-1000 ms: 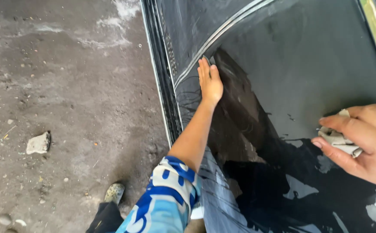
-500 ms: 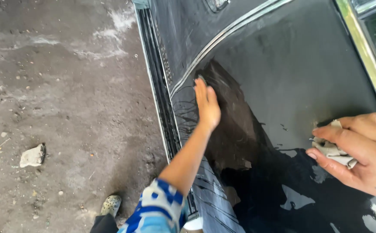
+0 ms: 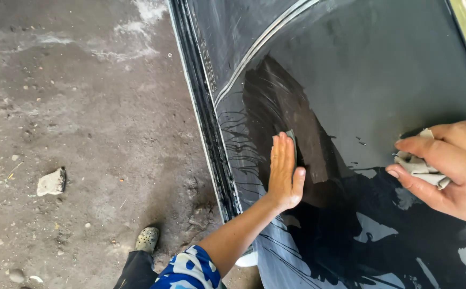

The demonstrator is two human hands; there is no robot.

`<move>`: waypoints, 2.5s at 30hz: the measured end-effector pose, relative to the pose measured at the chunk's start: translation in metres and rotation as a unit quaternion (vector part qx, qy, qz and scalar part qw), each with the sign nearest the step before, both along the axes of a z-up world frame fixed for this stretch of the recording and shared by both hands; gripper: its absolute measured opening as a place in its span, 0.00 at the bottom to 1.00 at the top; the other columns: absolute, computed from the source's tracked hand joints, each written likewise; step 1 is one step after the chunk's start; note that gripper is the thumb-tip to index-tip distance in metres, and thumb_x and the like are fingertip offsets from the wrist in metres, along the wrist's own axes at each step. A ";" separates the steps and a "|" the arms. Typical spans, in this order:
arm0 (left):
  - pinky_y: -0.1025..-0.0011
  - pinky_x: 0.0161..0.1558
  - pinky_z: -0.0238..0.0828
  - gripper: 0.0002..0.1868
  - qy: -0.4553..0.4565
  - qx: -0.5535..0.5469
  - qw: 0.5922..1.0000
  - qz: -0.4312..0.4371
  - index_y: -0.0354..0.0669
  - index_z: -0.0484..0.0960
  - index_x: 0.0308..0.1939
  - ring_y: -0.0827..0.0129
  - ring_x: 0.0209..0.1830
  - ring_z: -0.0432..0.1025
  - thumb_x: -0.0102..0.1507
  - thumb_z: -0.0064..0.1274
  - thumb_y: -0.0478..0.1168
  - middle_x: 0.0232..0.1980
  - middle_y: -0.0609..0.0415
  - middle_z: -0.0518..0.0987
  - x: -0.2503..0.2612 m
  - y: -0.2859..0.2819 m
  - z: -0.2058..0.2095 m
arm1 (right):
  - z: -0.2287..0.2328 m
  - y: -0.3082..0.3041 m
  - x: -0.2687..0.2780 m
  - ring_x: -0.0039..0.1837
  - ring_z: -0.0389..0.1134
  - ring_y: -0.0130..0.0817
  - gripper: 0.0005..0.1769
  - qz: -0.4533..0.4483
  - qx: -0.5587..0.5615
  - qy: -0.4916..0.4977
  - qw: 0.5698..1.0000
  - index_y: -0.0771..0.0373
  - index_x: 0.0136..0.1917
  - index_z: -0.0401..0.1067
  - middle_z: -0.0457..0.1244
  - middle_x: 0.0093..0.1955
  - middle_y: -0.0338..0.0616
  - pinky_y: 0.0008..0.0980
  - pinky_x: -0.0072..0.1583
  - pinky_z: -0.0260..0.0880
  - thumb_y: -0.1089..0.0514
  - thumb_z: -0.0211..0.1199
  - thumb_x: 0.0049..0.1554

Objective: The person scrubs the side of a black car using a sponge and a cloth, focusing on the door and rear fender areas. They repeatedly wipe the surface to remove dirt and soap, occasionally dipping the sponge into a bucket of water on the ground.

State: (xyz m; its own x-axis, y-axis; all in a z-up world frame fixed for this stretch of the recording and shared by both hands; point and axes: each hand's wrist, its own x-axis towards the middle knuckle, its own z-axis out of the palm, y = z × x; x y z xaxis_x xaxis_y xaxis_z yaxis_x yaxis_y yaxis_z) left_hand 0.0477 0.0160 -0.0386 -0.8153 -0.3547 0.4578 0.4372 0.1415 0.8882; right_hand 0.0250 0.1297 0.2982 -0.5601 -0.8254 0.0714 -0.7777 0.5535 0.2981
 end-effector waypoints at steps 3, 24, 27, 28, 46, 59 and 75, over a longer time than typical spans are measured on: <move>0.51 0.84 0.25 0.39 -0.005 0.000 1.000 -0.011 0.30 0.41 0.83 0.39 0.88 0.32 0.77 0.23 0.56 0.87 0.33 0.39 -0.030 -0.012 -0.002 | 0.004 -0.008 -0.004 0.44 0.67 0.42 0.23 0.015 0.012 0.022 1.000 0.59 0.47 0.80 0.68 0.41 0.44 0.40 0.49 0.66 0.51 0.79 0.39; 0.55 0.82 0.33 0.34 -0.059 0.047 0.991 0.114 0.31 0.46 0.81 0.41 0.87 0.36 0.77 0.29 0.49 0.85 0.35 0.44 -0.084 -0.024 0.023 | 0.012 -0.040 0.045 0.71 0.64 0.36 0.29 -0.012 0.239 0.224 0.945 0.39 0.62 0.74 0.66 0.64 0.33 0.50 0.70 0.62 0.34 0.58 0.48; 0.54 0.82 0.32 0.34 -0.003 0.031 0.996 0.083 0.26 0.44 0.80 0.40 0.87 0.36 0.77 0.30 0.47 0.85 0.31 0.43 -0.043 -0.018 0.016 | 0.012 -0.039 0.034 0.66 0.66 0.37 0.28 -0.021 0.254 0.190 0.948 0.42 0.63 0.74 0.67 0.59 0.34 0.46 0.65 0.67 0.44 0.62 0.48; 0.55 0.82 0.33 0.35 0.006 0.028 0.998 0.055 0.25 0.46 0.80 0.41 0.86 0.38 0.76 0.32 0.46 0.84 0.30 0.45 -0.029 -0.016 0.002 | 0.009 -0.039 0.032 0.61 0.68 0.37 0.27 -0.023 0.255 0.163 0.953 0.44 0.63 0.75 0.67 0.54 0.34 0.43 0.60 0.70 0.50 0.63 0.48; 0.52 0.78 0.29 0.37 -0.242 0.151 0.955 0.084 0.33 0.45 0.80 0.46 0.86 0.34 0.73 0.24 0.55 0.85 0.37 0.42 -0.166 -0.046 0.034 | -0.084 -0.143 -0.109 0.41 0.73 0.36 0.04 -0.053 0.195 0.152 0.967 0.50 0.37 0.71 0.66 0.36 0.37 0.40 0.38 0.74 0.52 0.60 0.53; 0.55 0.81 0.33 0.36 -0.291 0.153 0.938 0.112 0.30 0.49 0.79 0.41 0.85 0.38 0.75 0.27 0.54 0.83 0.32 0.46 -0.163 -0.042 0.025 | 0.002 -0.122 -0.092 0.44 0.70 0.31 0.08 -0.052 0.196 0.237 0.950 0.48 0.39 0.71 0.63 0.38 0.32 0.31 0.44 0.71 0.48 0.69 0.50; 0.54 0.84 0.32 0.36 -0.004 -0.071 0.997 0.018 0.31 0.52 0.80 0.43 0.87 0.41 0.75 0.29 0.53 0.85 0.35 0.49 -0.141 -0.087 0.001 | -0.018 -0.060 -0.139 0.42 0.69 0.37 0.09 0.032 -0.042 -0.005 0.999 0.58 0.41 0.75 0.65 0.37 0.38 0.35 0.46 0.66 0.59 0.76 0.53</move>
